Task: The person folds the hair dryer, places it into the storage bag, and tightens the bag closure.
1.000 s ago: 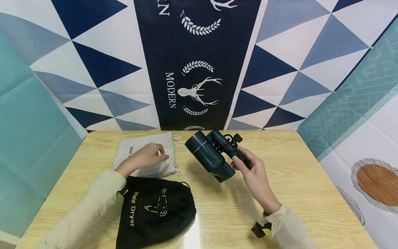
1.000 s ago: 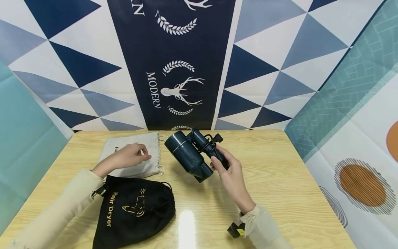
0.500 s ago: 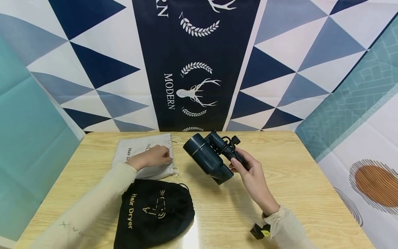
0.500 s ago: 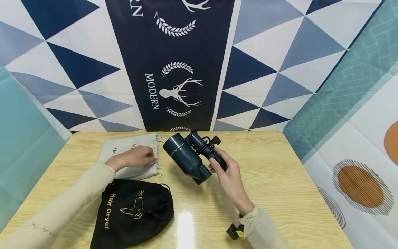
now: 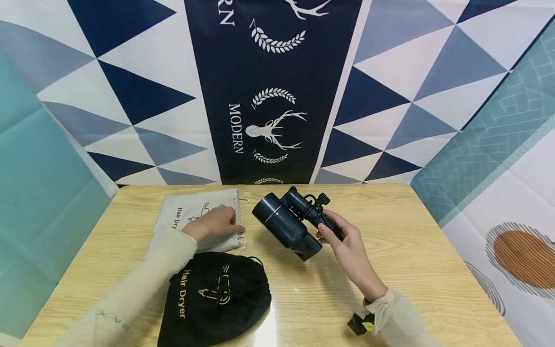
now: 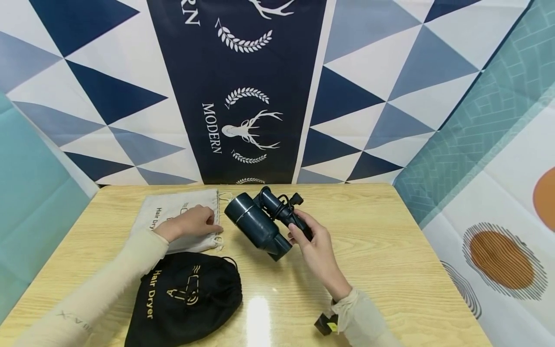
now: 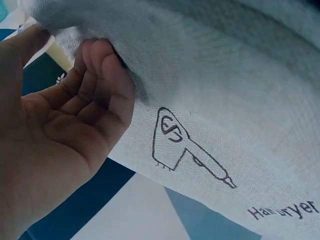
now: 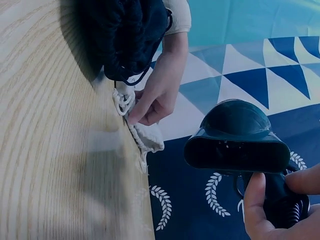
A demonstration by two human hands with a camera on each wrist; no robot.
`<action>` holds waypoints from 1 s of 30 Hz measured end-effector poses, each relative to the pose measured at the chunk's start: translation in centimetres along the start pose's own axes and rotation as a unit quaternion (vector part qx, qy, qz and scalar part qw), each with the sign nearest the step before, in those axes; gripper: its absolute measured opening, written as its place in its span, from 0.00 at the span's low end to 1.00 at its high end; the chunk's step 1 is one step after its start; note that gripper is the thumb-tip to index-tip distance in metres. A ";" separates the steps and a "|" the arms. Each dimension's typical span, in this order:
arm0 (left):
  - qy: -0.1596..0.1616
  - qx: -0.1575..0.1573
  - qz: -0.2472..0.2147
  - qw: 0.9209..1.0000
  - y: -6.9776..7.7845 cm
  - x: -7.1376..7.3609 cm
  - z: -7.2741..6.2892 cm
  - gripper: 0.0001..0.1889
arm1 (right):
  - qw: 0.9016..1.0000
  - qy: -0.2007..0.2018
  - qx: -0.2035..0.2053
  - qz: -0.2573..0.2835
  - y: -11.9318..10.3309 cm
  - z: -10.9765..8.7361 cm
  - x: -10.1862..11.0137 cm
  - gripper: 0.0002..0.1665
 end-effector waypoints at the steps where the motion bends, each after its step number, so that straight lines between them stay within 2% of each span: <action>1: -0.002 0.002 0.001 1.000 0.0 -0.1 0.0 0.23 | 1.000 -0.001 -0.001 0.000 0.1 0.0 0.0 0.25; 6: -0.008 0.011 -0.019 1.000 -0.2 0.0 -0.6 0.14 | 1.000 -0.001 -0.005 -0.004 0.3 0.0 0.0 0.25; 10: -0.002 0.004 -0.036 0.999 -0.3 0.2 -1.1 0.12 | 1.000 -0.002 -0.005 -0.004 0.5 0.0 0.1 0.25; 14: 0.022 -0.026 -0.057 0.998 -0.1 0.6 -1.7 0.04 | 1.000 -0.005 -0.007 -0.003 0.8 0.1 0.1 0.26; 18: 0.067 -0.068 -0.039 0.995 0.1 0.9 -1.9 0.03 | 1.000 -0.012 -0.009 -0.002 1.1 0.1 0.1 0.26; 21: 0.082 -0.074 0.004 0.994 0.2 1.1 -2.1 0.07 | 1.000 -0.018 -0.009 -0.003 1.3 0.2 0.0 0.26; 23: 0.084 -0.067 0.026 0.994 0.3 1.2 -2.4 0.12 | 1.000 -0.019 -0.009 -0.004 1.4 0.2 -0.1 0.26; 26: 0.091 -0.054 0.049 0.993 0.3 1.4 -3.0 0.23 | 1.000 -0.020 -0.013 -0.009 1.5 0.3 -0.2 0.26; 30: 0.105 -0.039 0.063 0.992 0.6 2.0 -3.7 0.29 | 1.000 -0.020 -0.014 -0.015 1.6 0.4 -0.2 0.26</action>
Point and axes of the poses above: each hand's wrist, its own z-axis towards the middle knuckle, its own x-axis out of the back of the hand, y = z × x, the point moved 2 cm from there along z, towards the middle knuckle, and after that the axes turned 10 degrees about z, right-handed, at the moved point
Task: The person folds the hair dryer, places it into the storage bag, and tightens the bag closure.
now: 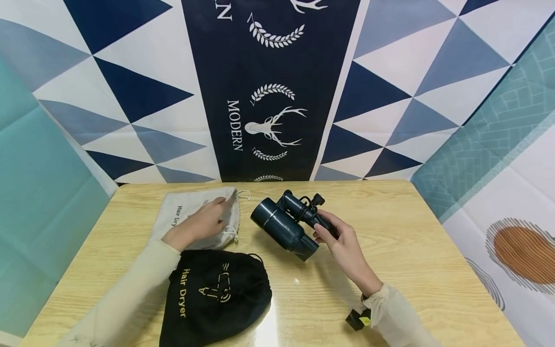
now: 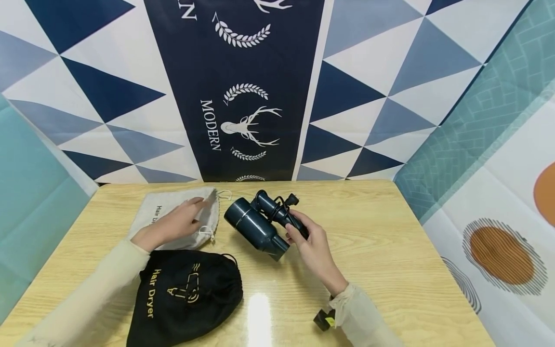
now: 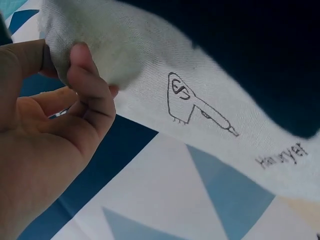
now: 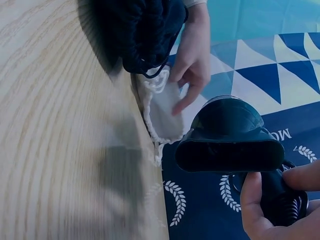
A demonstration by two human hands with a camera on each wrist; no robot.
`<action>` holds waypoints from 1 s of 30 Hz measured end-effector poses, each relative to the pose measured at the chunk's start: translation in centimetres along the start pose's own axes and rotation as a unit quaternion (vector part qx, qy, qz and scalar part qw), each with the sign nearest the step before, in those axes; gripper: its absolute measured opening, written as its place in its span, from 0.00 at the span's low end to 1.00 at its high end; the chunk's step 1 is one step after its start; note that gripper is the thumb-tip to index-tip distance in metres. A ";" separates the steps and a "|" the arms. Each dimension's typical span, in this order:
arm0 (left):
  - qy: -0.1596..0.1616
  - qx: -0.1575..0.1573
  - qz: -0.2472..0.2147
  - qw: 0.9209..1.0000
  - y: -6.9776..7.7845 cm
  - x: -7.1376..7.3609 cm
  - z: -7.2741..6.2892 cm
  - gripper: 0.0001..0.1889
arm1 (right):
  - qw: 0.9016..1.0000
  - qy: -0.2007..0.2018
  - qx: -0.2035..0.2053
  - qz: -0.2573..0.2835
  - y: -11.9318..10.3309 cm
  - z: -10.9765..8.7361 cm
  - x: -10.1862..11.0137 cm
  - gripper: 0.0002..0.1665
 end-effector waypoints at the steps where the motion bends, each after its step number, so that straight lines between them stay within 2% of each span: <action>1: 0.004 0.005 0.008 1.000 0.0 0.2 -0.2 0.30 | 1.000 -0.001 0.001 0.000 0.0 0.0 -0.1 0.26; 4: 0.006 0.016 0.022 1.000 0.4 1.0 -0.7 0.37 | 1.000 -0.006 0.002 0.000 0.3 0.2 -0.3 0.25; 10: 0.023 0.003 0.029 0.999 1.2 2.1 -1.3 0.44 | 1.000 -0.014 -0.005 0.003 0.7 0.2 -0.8 0.25; 18: 0.044 -0.012 0.037 0.998 1.5 2.7 -1.6 0.38 | 0.999 -0.038 -0.014 0.006 1.0 0.3 -1.6 0.25; 30: 0.024 -0.006 0.016 1.000 2.2 3.5 -1.8 0.37 | 0.997 -0.068 -0.029 0.025 1.1 1.2 -2.9 0.25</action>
Point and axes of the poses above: each hand's wrist, its own z-axis towards the middle knuckle, its own x-axis out of the back of the hand, y = z × x, the point moved 2 cm from there along z, towards the middle knuckle, and after that the axes turned 10 degrees about z, right-handed, at the moved point
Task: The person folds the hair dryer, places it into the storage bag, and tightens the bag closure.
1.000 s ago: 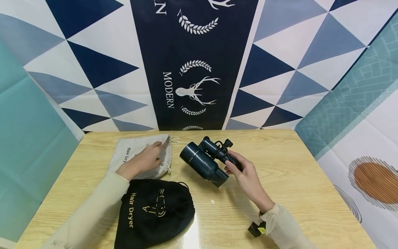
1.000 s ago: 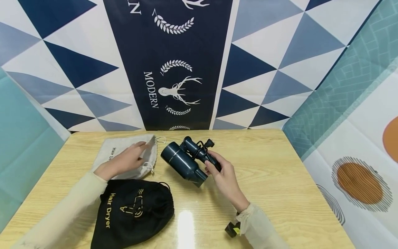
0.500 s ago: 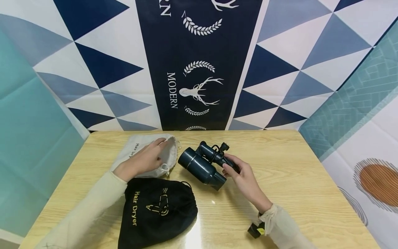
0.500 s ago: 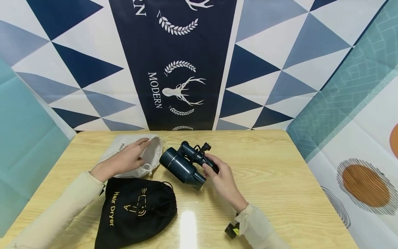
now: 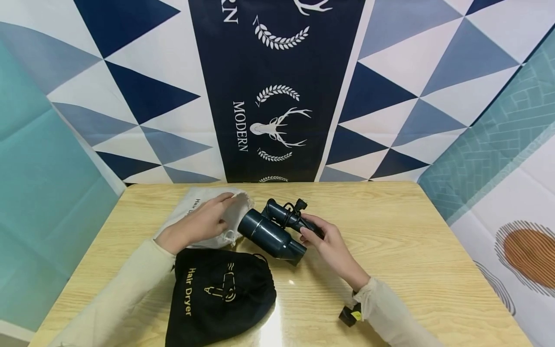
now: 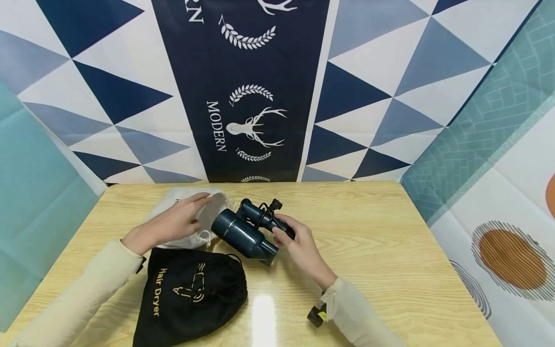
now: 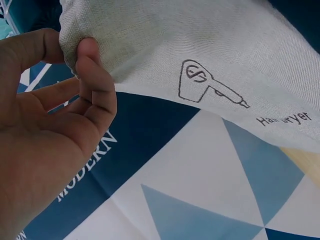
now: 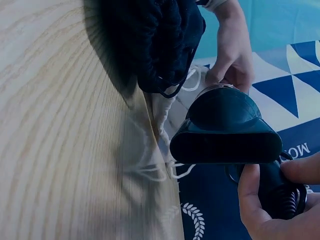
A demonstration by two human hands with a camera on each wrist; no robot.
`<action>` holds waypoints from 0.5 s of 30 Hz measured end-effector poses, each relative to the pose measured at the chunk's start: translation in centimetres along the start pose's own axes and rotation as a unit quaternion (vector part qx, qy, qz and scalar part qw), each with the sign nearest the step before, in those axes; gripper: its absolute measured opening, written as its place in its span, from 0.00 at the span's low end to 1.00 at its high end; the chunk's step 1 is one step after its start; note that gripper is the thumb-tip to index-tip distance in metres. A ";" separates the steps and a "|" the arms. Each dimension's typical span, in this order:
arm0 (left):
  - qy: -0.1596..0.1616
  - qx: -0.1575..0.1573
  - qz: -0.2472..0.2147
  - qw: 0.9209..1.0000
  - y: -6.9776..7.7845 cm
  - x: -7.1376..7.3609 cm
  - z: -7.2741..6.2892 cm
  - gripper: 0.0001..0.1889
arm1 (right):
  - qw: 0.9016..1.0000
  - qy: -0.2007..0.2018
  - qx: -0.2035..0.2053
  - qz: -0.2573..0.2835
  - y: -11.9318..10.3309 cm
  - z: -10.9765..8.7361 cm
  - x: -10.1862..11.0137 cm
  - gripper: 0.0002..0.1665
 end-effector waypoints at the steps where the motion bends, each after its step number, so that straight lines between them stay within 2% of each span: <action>1: 0.001 -0.001 0.001 1.000 0.1 0.0 0.0 0.37 | 1.000 -0.001 0.001 -0.001 0.0 0.1 -0.1 0.25; 15: 0.018 -0.022 -0.011 1.000 1.9 0.3 -0.1 0.35 | 0.998 0.025 0.043 -0.030 -0.2 1.3 -2.7 0.23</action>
Point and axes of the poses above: each hand's wrist, its own z-axis towards the middle knuckle, its own x-axis out of the back of the hand, y = z × x, the point moved 2 cm from there along z, towards the middle knuckle, and after that the axes turned 10 degrees about z, right-handed, at the moved point
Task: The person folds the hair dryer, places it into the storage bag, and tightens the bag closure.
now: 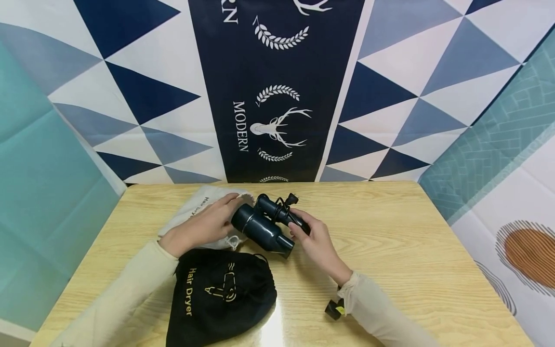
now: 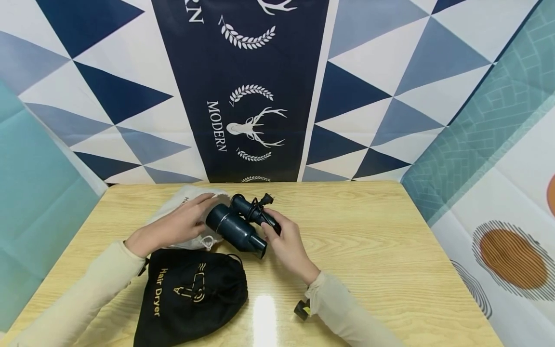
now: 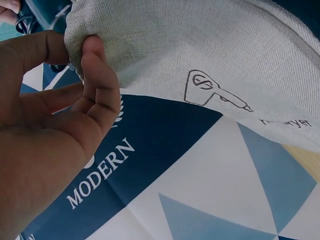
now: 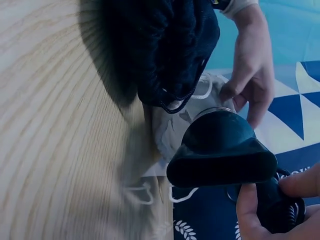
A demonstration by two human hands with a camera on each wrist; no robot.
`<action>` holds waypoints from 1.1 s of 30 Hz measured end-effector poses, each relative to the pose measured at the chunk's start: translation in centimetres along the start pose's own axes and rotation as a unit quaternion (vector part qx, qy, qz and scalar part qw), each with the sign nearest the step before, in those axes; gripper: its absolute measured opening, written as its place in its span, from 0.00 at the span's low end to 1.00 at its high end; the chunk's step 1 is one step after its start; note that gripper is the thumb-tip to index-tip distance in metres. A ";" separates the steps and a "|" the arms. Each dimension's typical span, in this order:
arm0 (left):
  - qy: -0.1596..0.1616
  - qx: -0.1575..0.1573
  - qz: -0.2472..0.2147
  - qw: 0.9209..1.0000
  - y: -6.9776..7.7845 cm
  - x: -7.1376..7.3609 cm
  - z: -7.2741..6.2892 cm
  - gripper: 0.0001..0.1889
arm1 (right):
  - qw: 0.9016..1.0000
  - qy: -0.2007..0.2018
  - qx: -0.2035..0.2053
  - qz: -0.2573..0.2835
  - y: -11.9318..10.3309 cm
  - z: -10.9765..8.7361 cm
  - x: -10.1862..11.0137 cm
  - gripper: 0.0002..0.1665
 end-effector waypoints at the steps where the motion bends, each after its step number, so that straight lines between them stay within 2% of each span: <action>1: -0.003 0.000 0.001 1.000 0.1 0.0 0.1 0.35 | 1.000 -0.003 0.006 -0.004 0.0 0.0 -0.1 0.24; 10: -0.024 0.014 0.004 1.000 0.5 0.1 0.4 0.36 | 0.996 -0.029 0.048 -0.065 0.2 0.2 -1.0 0.24; 19: -0.010 -0.009 0.002 1.000 1.4 -0.2 0.5 0.36 | 0.989 -0.042 0.086 -0.117 0.3 0.5 -1.6 0.22; 24: -0.001 -0.010 0.006 1.000 1.7 -0.3 0.6 0.36 | 0.987 -0.043 0.094 -0.125 0.5 0.9 -1.9 0.22; 30: -0.020 0.002 -0.005 1.000 1.9 -0.6 0.4 0.37 | 0.988 -0.041 0.087 -0.120 0.8 1.3 -2.0 0.22; 33: -0.026 0.006 -0.005 1.000 1.8 -0.6 0.5 0.38 | 0.985 -0.042 0.100 -0.137 0.9 1.5 -2.0 0.22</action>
Point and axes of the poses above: each hand's wrist, its own z-axis towards the middle knuckle, its own x-axis out of the back of the hand, y = z × x, the point moved 2 cm from there along z, towards the middle knuckle, and after that the axes turned 10 degrees about z, right-handed, at the moved point
